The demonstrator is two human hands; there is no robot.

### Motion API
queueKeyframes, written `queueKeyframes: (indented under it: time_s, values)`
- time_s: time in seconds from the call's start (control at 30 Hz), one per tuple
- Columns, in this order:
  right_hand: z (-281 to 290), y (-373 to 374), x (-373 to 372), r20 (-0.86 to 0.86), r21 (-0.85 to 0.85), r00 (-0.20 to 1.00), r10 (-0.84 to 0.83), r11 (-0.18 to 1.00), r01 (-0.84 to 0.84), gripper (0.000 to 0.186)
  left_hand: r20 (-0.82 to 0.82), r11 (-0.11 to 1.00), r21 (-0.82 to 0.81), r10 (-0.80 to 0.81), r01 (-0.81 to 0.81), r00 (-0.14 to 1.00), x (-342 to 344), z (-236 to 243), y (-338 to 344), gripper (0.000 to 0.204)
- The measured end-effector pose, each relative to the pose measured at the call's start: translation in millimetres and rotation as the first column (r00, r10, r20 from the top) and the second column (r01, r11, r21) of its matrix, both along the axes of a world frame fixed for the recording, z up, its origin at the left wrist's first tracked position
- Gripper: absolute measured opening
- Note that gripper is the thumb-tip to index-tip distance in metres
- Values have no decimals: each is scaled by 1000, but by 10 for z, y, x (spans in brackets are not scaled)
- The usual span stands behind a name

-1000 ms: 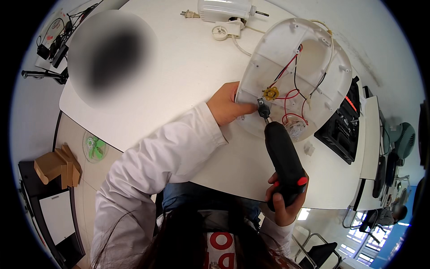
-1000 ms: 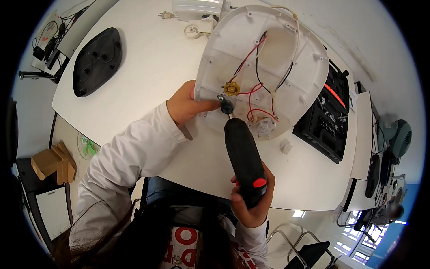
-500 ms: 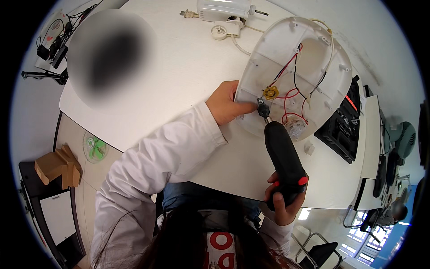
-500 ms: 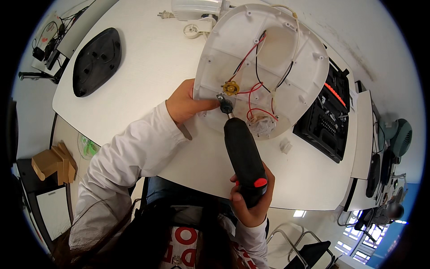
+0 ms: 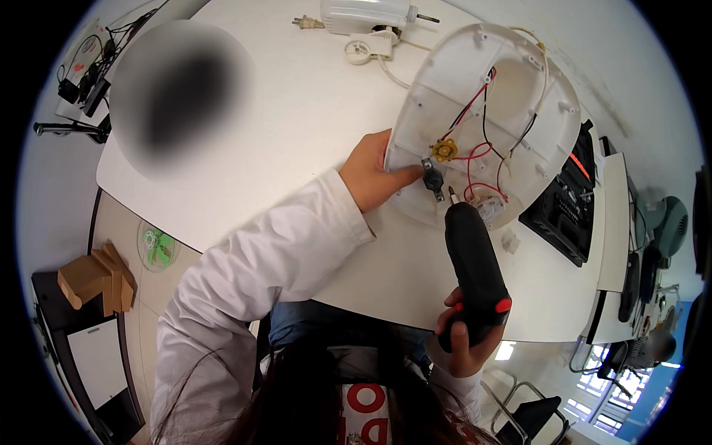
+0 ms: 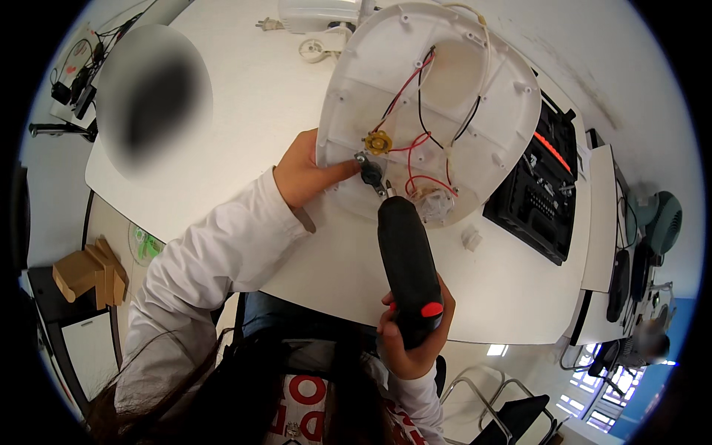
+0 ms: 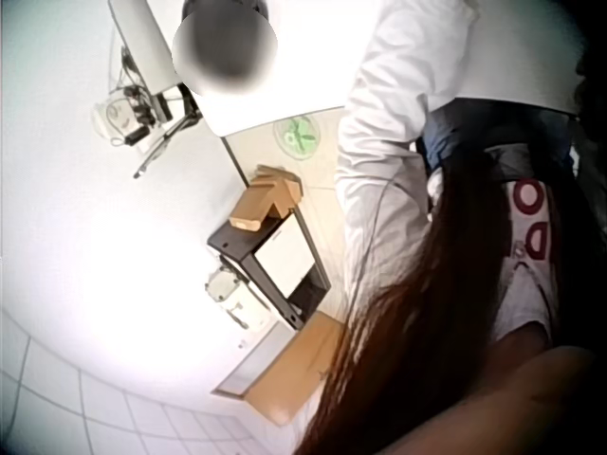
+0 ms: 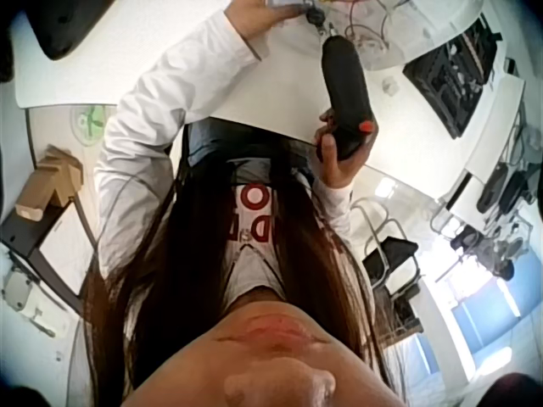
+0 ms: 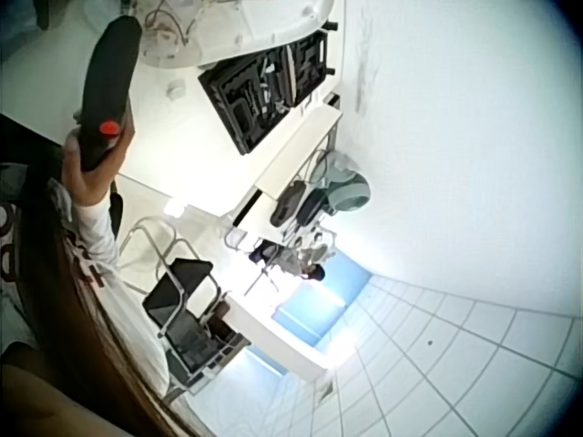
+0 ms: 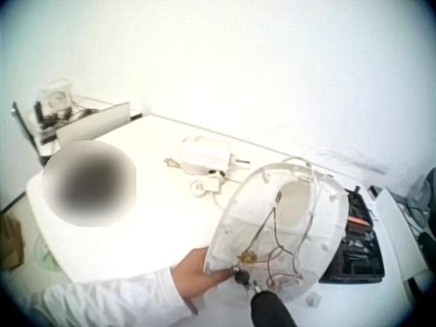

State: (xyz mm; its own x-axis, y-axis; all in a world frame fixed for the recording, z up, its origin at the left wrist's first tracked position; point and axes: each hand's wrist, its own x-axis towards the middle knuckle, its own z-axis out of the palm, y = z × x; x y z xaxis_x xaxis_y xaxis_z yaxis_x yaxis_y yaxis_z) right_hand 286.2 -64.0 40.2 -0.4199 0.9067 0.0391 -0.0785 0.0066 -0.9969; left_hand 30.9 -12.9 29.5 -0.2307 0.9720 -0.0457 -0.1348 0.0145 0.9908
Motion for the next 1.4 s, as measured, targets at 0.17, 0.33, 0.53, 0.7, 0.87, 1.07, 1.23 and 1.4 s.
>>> queueKeyframes:
  time_s: [0.17, 0.33, 0.53, 0.7, 0.87, 1.07, 1.23, 1.4]
  values:
    - [-38, -73, 56, 92, 52, 996, -1, 999, -4, 69, -36, 1000, 1, 13, -13, 999, 8, -25, -6, 37]
    - [-33, -96, 44, 107, 32, 994, -2, 999, -2, 69, -18, 1000, -3, 14, -14, 1000, 22, -3, -12, 36]
    - [-35, -97, 56, 160, 78, 987, 10, 997, -23, 69, -28, 999, 36, 12, -11, 1000, 12, -52, -3, 35]
    - [-31, -106, 30, 150, 67, 988, -21, 998, 11, 68, -15, 1000, 18, 15, -15, 1000, 21, -32, -7, 35]
    - [-37, -94, 40, 160, 86, 987, -4, 996, -10, 68, -14, 999, 32, -2, 2, 1000, 8, -30, -4, 35]
    - [26, -97, 22, 176, 53, 984, -8, 999, -1, 68, -47, 999, 42, -6, 8, 999, 8, -42, -2, 34]
    - [12, -101, 12, 173, 47, 985, -12, 999, 4, 68, -26, 999, 37, -8, 9, 1000, 3, -55, -3, 34]
    - [13, -105, 17, 174, 36, 985, -12, 999, 6, 69, -44, 999, 15, -44, 45, 998, -28, -22, -2, 33]
